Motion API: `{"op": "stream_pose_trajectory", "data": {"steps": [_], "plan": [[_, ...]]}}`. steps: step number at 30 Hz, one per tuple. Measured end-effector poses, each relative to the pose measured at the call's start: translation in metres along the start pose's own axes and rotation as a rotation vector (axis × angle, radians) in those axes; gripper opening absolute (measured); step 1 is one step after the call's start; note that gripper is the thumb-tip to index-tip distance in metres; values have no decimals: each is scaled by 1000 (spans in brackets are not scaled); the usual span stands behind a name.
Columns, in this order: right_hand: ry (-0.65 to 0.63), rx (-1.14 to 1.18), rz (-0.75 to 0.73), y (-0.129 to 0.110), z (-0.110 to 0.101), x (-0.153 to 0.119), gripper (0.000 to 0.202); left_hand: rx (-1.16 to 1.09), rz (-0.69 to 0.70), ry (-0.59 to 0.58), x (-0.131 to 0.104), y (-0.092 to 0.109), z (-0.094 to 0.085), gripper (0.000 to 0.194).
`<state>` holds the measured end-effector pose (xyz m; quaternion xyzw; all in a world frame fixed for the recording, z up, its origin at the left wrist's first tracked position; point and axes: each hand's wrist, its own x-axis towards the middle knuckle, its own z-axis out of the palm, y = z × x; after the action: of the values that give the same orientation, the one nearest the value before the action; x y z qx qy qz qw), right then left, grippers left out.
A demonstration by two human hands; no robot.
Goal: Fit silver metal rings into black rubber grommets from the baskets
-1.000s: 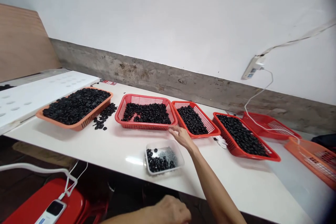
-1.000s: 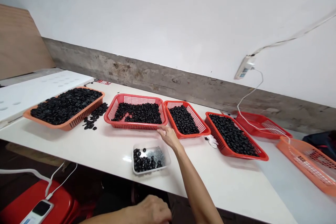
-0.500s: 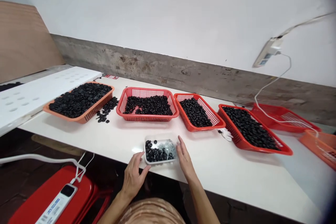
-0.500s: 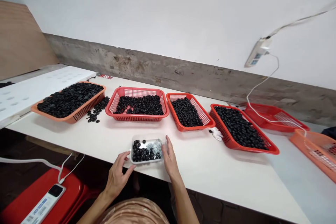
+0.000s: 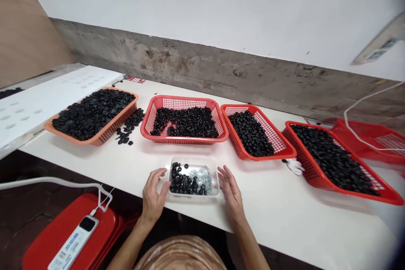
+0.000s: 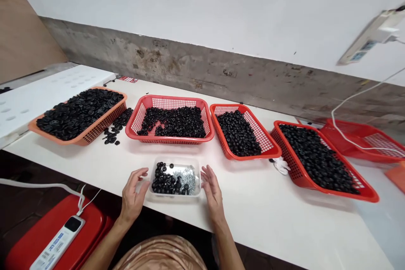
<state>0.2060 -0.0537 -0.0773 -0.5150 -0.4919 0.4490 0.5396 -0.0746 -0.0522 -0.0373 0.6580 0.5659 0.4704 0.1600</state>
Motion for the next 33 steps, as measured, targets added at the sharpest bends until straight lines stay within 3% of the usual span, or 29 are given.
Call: {"op": "stream_pose_trajectory", "data": {"steps": [3, 6, 9, 13, 19, 25, 29, 33], "plan": [[148, 68, 8, 4, -1, 0, 48, 254, 259, -85, 30, 11, 1, 19], [190, 134, 24, 3, 1, 1, 43, 655, 561, -497, 61, 25, 15, 22], [160, 108, 21, 1, 1, 1, 39, 731, 703, -694, 82, 35, 40, 15], [117, 24, 11, -1, -1, 1, 37, 770, 797, -836, 88, 36, 65, 16], [107, -11, -2, -1, -3, 0, 38, 834, 802, -893, 83, 32, 72, 19], [125, -21, -10, 1, -2, 0, 38, 849, 770, -875, 86, 36, 62, 18], [135, -16, -15, 0, 0, 0, 37, 796, 748, -866, 93, 48, 56, 13], [154, -21, -26, -5, 2, 0, 36, 702, 791, -895, 98, 67, 67, 11]]}}
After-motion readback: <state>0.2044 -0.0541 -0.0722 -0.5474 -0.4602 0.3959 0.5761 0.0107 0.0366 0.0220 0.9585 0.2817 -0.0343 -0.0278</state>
